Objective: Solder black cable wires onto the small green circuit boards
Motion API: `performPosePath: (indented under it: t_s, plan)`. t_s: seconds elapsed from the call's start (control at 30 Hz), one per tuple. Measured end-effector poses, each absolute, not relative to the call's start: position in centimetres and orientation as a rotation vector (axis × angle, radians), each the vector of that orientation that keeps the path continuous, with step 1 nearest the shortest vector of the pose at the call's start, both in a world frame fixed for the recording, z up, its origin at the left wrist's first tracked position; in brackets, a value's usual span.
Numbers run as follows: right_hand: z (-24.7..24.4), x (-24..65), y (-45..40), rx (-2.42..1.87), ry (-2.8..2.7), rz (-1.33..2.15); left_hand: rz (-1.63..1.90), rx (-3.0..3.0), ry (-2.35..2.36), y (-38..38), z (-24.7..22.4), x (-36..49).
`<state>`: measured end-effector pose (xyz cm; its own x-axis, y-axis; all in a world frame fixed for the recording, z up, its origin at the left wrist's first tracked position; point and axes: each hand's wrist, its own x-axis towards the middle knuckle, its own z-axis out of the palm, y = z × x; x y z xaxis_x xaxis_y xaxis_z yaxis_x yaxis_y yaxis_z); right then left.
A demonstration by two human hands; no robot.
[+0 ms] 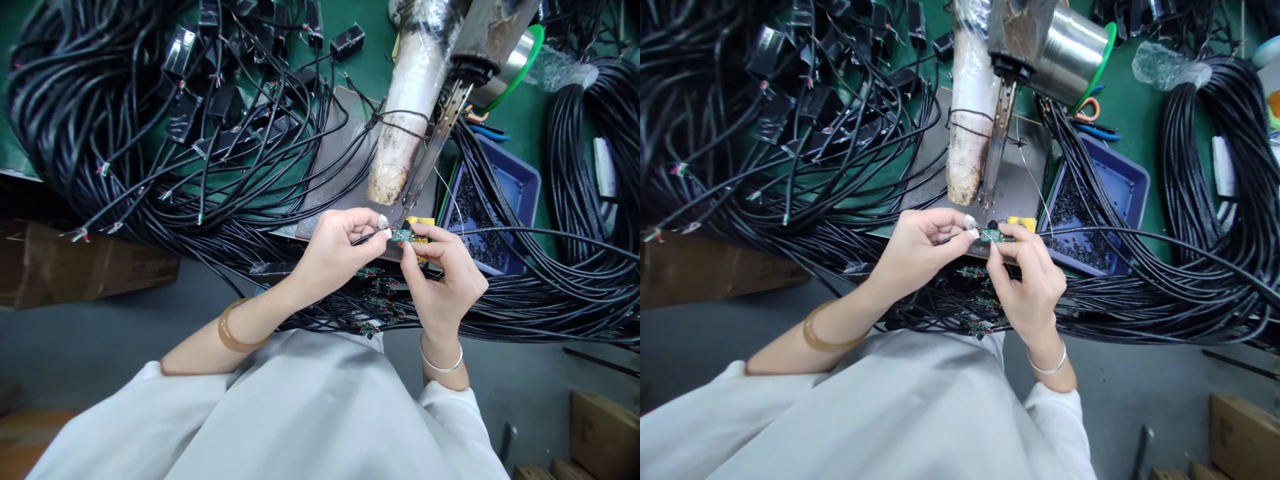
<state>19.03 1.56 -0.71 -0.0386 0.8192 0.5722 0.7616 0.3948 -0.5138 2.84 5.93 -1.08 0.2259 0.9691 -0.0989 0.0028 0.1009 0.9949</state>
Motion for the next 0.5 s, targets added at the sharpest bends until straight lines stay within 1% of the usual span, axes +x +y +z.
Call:
performPosePath:
  t_s: [0.37, 0.5]
  plan:
    - [0.2, 18.3, 1.4, -1.408, -1.802, -0.047, 0.976, 1.283, 1.076, 6.1, -0.4, 2.7]
    - [0.3, 18.2, 0.9, -1.425, -1.833, -0.087, 0.900, 1.212, 1.019, 6.3, -0.4, 2.5]
